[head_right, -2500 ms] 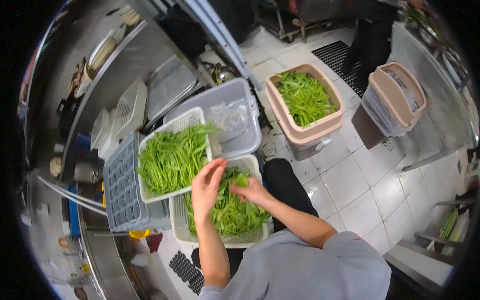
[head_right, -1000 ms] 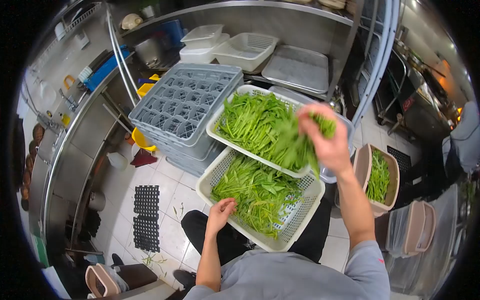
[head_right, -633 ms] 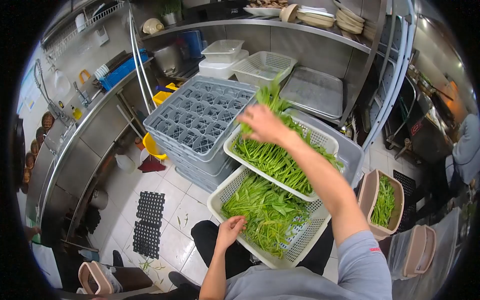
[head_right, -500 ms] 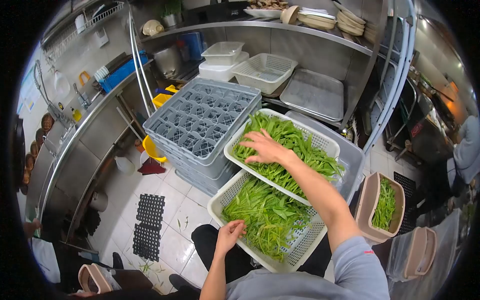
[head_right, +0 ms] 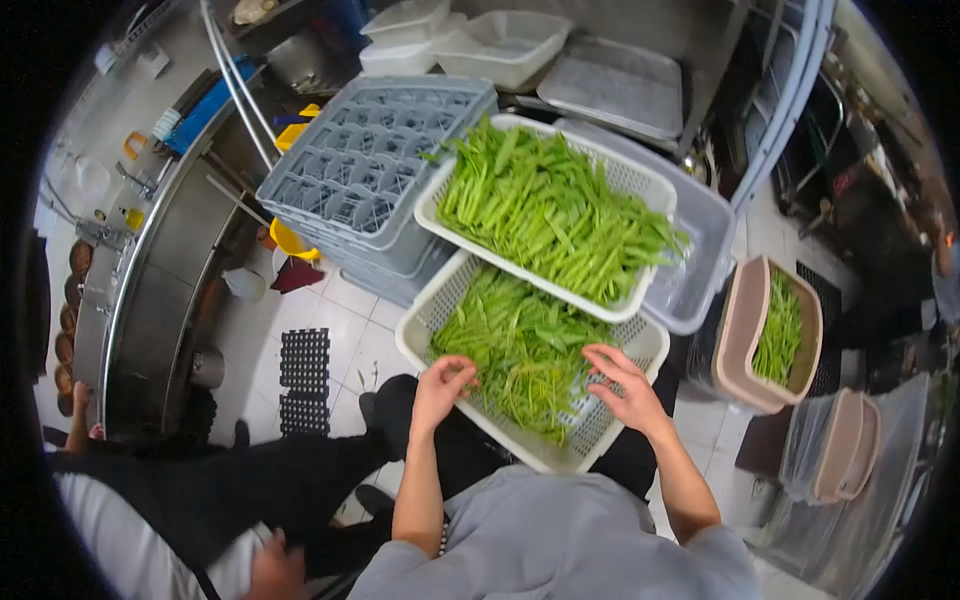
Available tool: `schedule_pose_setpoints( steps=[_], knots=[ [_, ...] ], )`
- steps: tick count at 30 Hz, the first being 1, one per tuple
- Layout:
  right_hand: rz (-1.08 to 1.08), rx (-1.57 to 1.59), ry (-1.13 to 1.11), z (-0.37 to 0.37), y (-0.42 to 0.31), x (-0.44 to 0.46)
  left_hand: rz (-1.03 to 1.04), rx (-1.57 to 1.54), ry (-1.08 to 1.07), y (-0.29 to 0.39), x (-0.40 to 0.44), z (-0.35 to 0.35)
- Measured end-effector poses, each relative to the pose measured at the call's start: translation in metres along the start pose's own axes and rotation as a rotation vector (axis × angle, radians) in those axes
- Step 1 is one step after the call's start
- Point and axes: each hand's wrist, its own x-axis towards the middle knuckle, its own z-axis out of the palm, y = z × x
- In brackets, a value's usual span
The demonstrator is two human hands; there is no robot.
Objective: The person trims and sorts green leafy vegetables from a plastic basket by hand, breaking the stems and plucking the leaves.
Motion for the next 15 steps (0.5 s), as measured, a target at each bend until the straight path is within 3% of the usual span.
schedule_pose_setpoints(
  steps=[3, 6, 7, 9, 15],
  knots=[
    [0.136, -0.075, 0.091, 0.015, 0.040, -0.032, 0.048, -0.057, -0.002, 0.000, 0.008, 0.009],
    [0.118, -0.101, 0.238, 0.025, 0.053, -0.038, 0.274, 0.510, 0.056, 0.003, 0.026, 0.016],
    [0.105, -0.104, 0.302, 0.028, 0.056, -0.038, 0.276, 0.524, 0.047, -0.003, 0.036, 0.018],
    [0.114, -0.114, 0.367, 0.032, 0.057, -0.037, 0.487, 0.938, 0.172, -0.012, 0.059, 0.021],
    [0.168, -0.014, 0.427, 0.027, 0.066, -0.041, 0.416, 1.171, 0.056, -0.019, 0.089, 0.027]
  ],
)
